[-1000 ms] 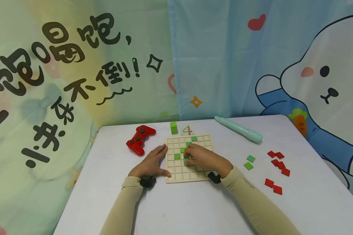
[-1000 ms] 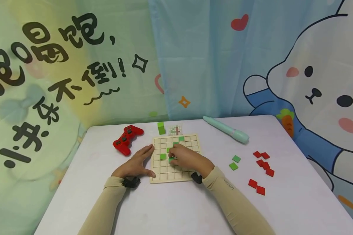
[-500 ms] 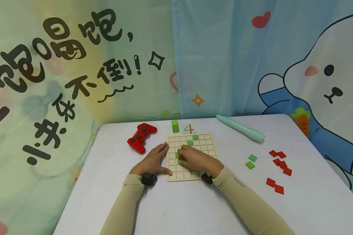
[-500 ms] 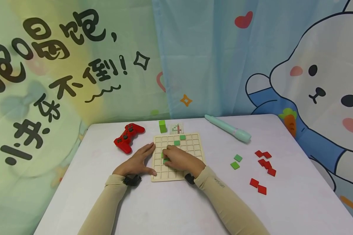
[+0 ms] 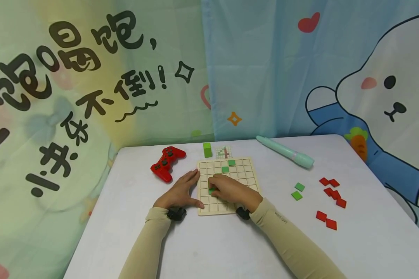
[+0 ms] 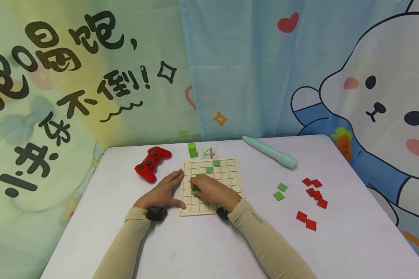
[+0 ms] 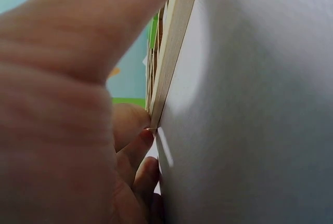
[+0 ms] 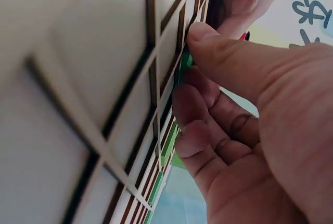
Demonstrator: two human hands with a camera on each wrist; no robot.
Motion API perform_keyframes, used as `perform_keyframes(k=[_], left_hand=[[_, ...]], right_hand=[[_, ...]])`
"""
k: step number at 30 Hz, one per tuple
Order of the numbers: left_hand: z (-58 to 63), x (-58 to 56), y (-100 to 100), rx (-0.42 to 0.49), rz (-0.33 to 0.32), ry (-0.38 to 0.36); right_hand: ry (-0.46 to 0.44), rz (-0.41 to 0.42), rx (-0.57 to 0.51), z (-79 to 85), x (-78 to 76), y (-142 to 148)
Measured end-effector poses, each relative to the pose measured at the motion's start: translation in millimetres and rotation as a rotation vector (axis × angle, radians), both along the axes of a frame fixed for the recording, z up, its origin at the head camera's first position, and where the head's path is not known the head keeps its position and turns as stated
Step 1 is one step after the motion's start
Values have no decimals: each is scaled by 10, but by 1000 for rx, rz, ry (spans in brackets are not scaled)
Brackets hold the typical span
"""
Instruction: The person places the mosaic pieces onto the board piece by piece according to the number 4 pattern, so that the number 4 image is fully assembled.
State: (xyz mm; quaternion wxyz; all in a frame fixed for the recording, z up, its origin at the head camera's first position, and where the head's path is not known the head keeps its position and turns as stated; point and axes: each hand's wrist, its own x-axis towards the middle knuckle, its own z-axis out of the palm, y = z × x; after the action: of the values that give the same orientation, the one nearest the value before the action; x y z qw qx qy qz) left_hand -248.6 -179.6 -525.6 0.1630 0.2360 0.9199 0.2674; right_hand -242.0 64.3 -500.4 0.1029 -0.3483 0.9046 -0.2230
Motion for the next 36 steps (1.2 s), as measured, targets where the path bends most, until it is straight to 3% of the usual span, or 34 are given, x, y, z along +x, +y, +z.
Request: perform_keyframes(k=[6, 12, 20, 28, 36], left_hand=[[9, -4, 33, 7, 1, -5], [-7, 6, 58, -1, 8, -14], [-40, 23, 21, 2, 16, -14], [-39, 26, 3, -4, 17, 3], [14, 31, 40, 3, 20, -10]], right_hand=[[-53, -14, -59, 61, 62, 136], [16, -30, -152, 161, 203, 563], [142, -238, -278, 271, 316, 1486], [141, -471, -199, 308, 429, 2198], [64, -487, -141, 86, 576, 2545]])
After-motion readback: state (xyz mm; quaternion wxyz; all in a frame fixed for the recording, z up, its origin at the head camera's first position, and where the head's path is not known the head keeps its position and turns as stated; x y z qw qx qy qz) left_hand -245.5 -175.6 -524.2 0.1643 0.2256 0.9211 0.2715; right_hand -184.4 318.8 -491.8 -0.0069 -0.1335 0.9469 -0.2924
